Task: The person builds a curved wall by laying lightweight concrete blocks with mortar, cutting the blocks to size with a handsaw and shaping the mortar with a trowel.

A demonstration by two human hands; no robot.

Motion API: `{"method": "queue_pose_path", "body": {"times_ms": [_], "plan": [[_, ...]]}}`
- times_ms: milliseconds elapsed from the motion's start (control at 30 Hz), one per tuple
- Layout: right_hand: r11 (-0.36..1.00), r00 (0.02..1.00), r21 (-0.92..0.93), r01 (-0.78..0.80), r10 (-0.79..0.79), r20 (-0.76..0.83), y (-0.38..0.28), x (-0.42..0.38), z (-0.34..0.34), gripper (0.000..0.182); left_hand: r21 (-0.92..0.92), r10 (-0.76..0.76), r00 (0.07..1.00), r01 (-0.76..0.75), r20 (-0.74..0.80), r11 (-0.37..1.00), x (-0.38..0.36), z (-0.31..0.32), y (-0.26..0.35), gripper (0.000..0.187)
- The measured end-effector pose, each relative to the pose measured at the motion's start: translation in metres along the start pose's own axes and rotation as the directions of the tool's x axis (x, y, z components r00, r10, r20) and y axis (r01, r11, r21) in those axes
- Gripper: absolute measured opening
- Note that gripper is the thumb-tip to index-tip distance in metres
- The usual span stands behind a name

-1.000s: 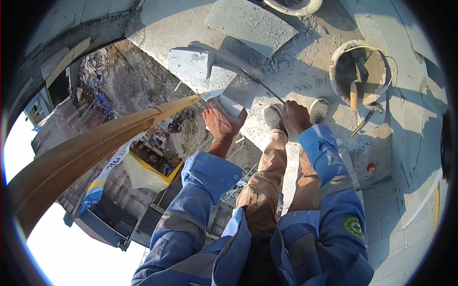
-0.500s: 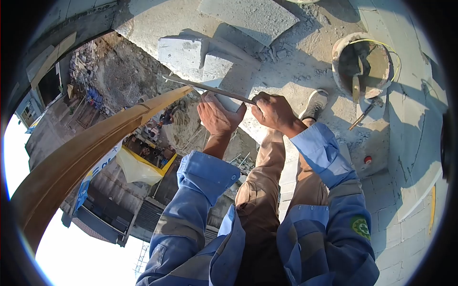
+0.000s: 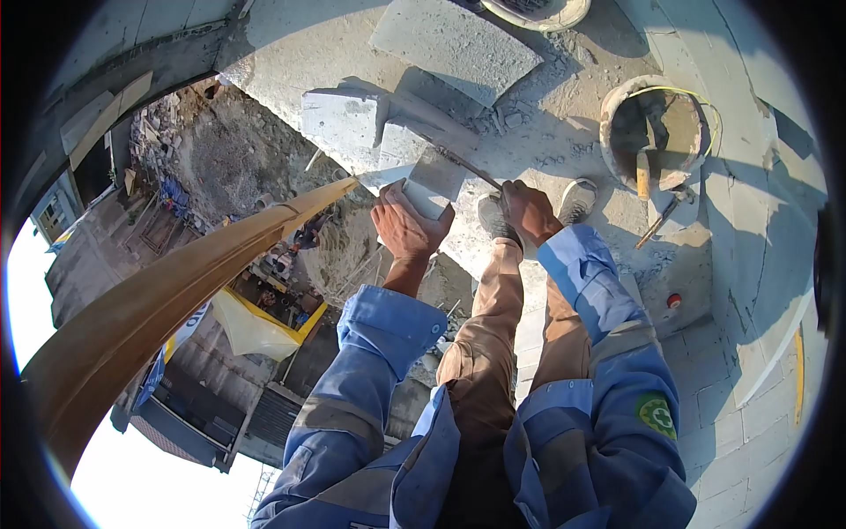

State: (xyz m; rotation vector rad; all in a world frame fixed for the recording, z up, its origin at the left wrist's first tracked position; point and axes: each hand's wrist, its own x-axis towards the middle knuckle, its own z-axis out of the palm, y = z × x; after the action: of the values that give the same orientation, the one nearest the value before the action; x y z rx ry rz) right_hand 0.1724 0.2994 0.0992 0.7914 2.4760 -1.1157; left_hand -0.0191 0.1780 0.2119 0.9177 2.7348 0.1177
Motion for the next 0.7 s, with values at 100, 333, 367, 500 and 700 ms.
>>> {"method": "queue_pose_path", "body": {"times_ms": [100,333,367,500,700], "plan": [[0.991,0.987,-0.033,-0.13,0.126,-0.103,0.068,-0.054,0.017,0.015,-0.032,0.064,0.996,-0.066,-0.064,0.997,-0.005,0.01,-0.01,0.087],[0.933,0.918,0.27,0.236,-0.124,-0.376,-0.055,-0.018,-0.054,0.025,-0.011,0.122,0.988,-0.123,-0.099,0.992,-0.002,0.007,-0.01,0.089],[0.926,0.929,0.274,0.262,-0.165,-0.333,-0.064,-0.012,-0.057,0.025,-0.015,0.118,0.99,-0.12,-0.076,0.993,-0.007,0.007,-0.011,0.089],[0.95,0.958,0.169,0.264,-0.239,-0.158,-0.077,0.006,-0.048,0.024,-0.032,0.078,0.993,-0.081,-0.09,0.996,-0.004,0.007,-0.009,0.087],[0.975,0.982,0.12,0.185,-0.178,-0.066,-0.075,0.002,-0.045,0.024,-0.037,0.095,0.989,-0.1,-0.116,0.994,-0.009,0.009,-0.012,0.085]]}}
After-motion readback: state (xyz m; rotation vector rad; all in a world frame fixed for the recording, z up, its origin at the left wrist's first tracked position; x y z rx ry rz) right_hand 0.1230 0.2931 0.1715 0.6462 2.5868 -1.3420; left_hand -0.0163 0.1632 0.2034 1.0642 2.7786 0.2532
